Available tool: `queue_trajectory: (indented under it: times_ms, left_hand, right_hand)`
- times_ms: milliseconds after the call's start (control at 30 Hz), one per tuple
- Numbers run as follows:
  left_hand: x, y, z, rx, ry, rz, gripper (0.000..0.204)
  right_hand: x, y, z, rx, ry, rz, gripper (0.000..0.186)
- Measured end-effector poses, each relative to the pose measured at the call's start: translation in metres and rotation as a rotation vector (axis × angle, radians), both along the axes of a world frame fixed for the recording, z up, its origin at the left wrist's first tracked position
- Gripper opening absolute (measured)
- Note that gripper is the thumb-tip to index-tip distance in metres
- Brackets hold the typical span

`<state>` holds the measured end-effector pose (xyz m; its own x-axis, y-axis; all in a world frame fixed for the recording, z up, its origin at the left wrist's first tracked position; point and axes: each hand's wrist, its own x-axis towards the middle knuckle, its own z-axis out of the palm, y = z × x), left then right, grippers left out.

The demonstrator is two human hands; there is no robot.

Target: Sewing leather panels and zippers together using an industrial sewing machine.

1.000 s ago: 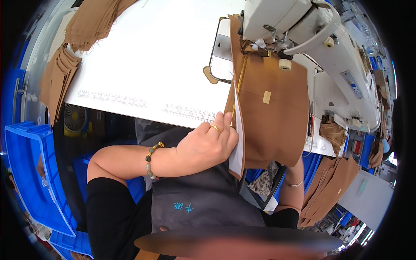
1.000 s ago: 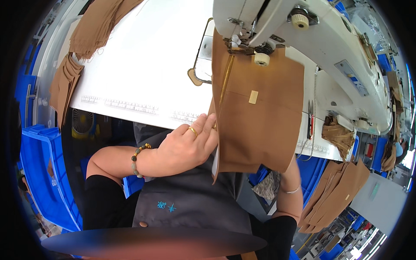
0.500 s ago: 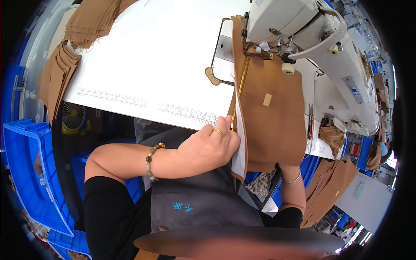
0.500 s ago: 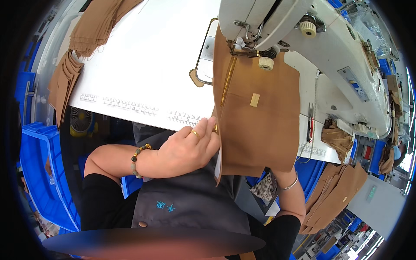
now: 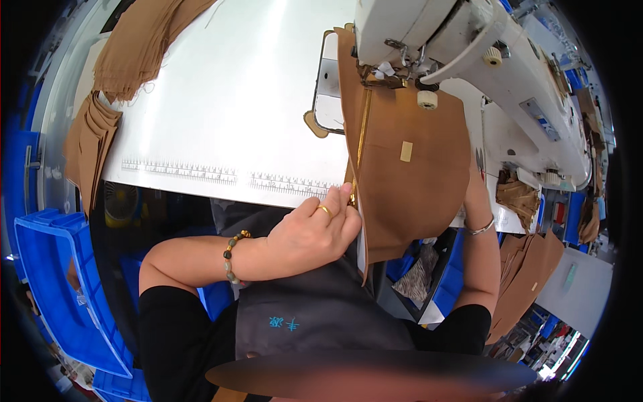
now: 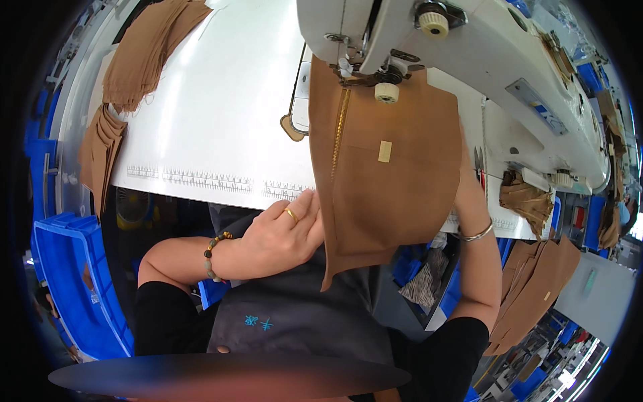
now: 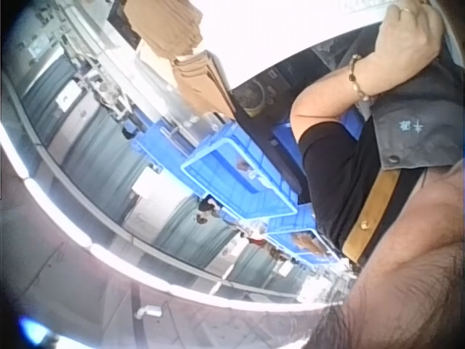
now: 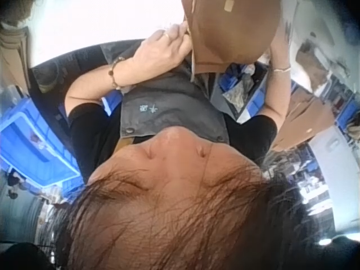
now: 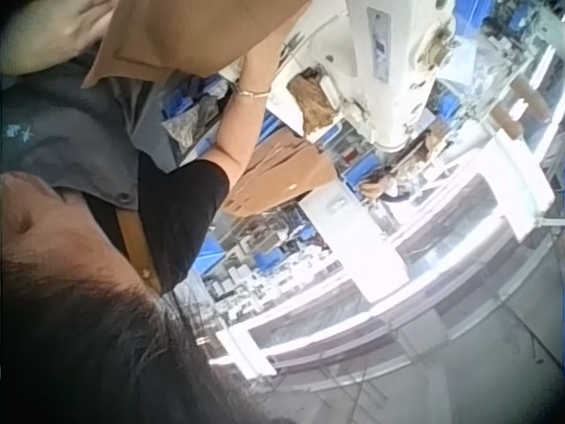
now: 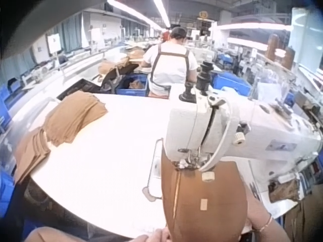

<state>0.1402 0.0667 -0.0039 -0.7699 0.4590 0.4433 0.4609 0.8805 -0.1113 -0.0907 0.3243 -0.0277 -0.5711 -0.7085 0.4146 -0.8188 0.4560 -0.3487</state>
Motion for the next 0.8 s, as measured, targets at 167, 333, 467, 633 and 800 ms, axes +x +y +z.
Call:
queue_trajectory:
  times_ms: [167,333,467,633,800]
  left_hand:
    - [0.001,-0.009,0.0,-0.029,-0.019,-0.066,0.019]
    - [0.006,-0.011,0.0,-0.055,-0.04,-0.096,0.032]
    - [0.015,-0.018,-0.004,0.099,-0.1,-0.167,0.033]
    - [0.017,-0.043,0.004,0.199,-0.17,-0.197,0.019]
    - [-0.013,-0.065,0.028,0.47,-0.092,0.01,0.027]
  right_hand:
    - [0.01,0.004,0.073,0.136,0.022,-0.476,0.027]
    - [0.112,-0.042,0.064,0.09,-0.151,0.064,0.035]
    - [0.152,-0.064,0.041,0.217,-0.103,0.154,0.049]
    - [0.159,-0.064,0.03,0.217,0.009,0.122,0.053]
    - [0.161,-0.061,0.024,0.201,-0.043,0.148,0.057]
